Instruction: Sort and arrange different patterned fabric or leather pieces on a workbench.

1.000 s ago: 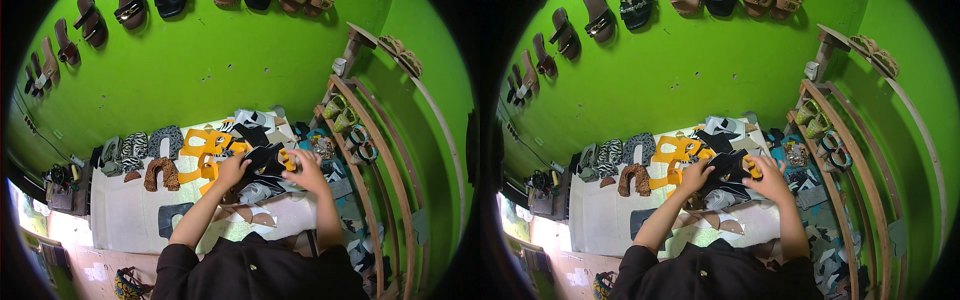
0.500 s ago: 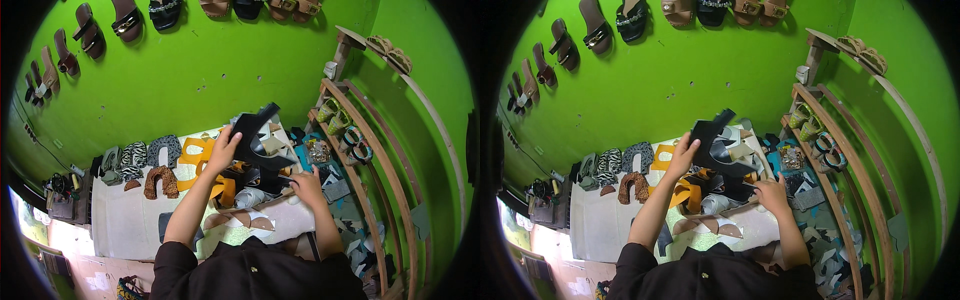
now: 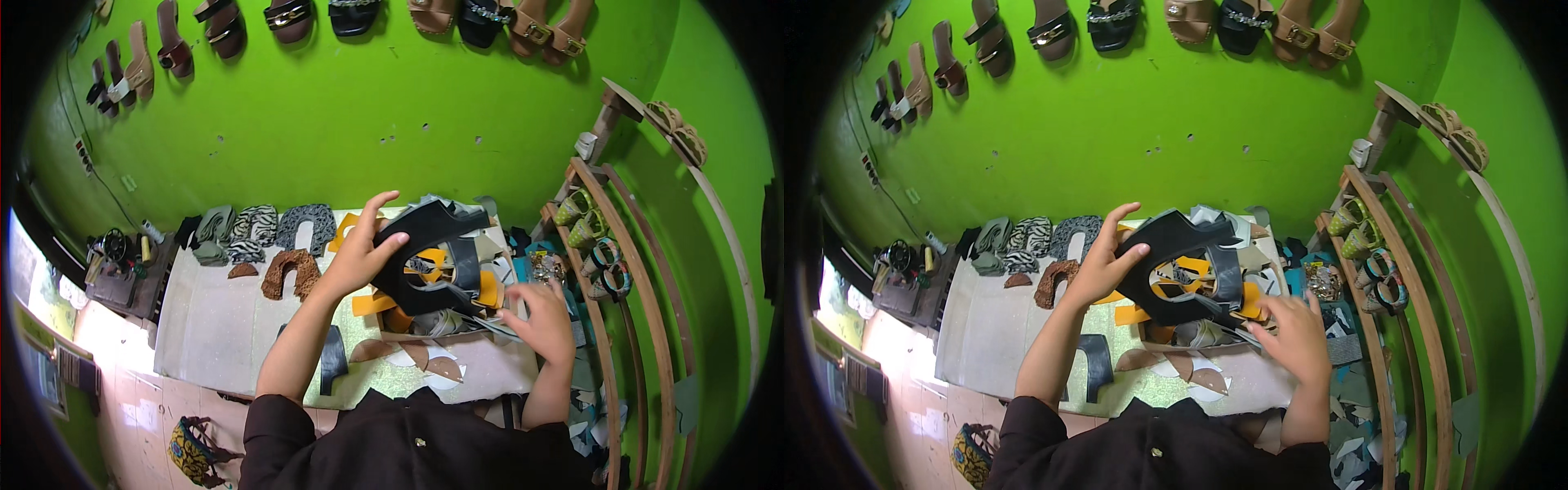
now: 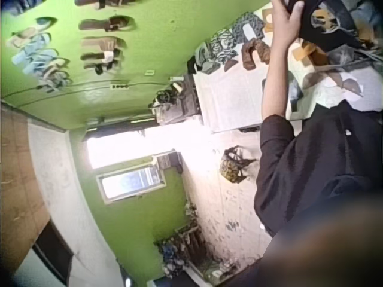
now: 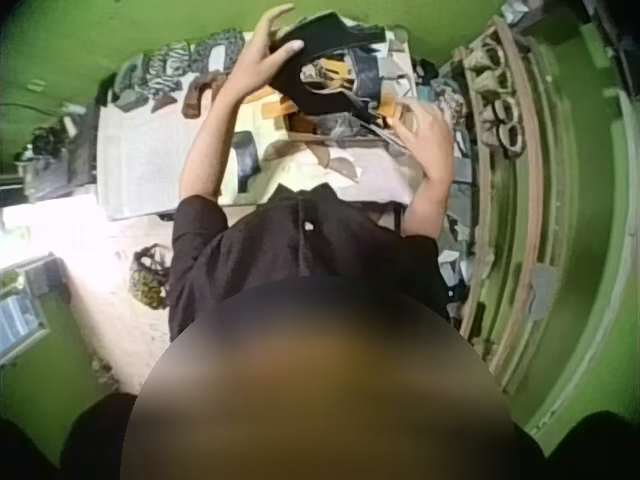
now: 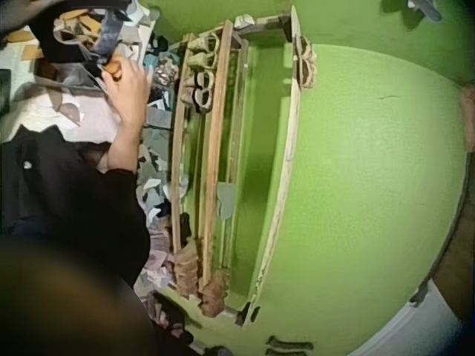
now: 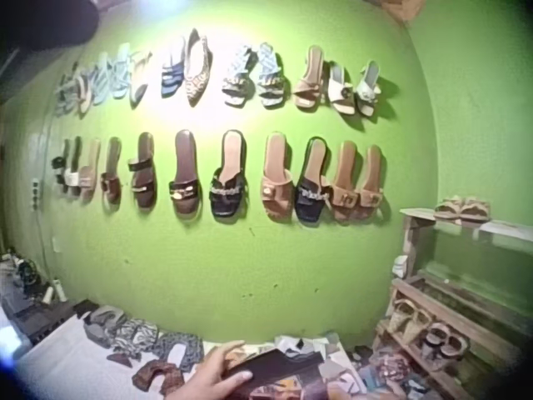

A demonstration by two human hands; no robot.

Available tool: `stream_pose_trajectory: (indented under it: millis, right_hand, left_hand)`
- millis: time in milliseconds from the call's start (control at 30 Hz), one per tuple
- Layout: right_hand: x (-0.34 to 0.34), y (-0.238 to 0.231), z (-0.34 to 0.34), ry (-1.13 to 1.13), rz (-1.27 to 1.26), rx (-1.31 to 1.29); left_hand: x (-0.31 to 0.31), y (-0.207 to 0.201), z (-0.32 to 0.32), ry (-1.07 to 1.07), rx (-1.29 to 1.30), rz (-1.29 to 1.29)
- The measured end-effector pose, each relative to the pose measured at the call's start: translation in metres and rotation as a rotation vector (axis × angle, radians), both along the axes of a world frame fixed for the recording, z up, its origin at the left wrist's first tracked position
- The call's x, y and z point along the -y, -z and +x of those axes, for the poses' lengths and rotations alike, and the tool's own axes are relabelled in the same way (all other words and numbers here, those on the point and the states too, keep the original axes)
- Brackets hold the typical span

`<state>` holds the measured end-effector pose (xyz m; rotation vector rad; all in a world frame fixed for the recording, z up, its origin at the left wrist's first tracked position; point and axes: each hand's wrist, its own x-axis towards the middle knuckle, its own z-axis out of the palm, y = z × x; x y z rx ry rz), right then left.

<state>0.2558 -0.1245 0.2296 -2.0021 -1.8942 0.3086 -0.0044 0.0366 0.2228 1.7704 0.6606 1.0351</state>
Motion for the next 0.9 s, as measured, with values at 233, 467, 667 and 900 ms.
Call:
stream_pose_trajectory:
  millis: [233,467,667,900]
  right_hand:
    - [-0.047,-0.024,-0.079,-0.379,0.452,-0.254]
    - [-0.079,0.045,-0.106,-0.378,-0.006,-0.946]
    - [-0.079,0.065,-0.159,-0.4,-0.074,-1.034]
    - [-0.078,0.146,-0.227,-0.324,-0.196,-1.177]
  left_hand:
    - [0.039,-0.03,-0.029,0.137,-0.515,0.332]
    - [0.051,0.008,-0.09,-0.441,-0.407,0.521]
    - [0.101,0.079,-0.121,-0.748,-0.439,0.122]
    - [0.084,0.112,-0.196,-0.839,-0.49,0.377]
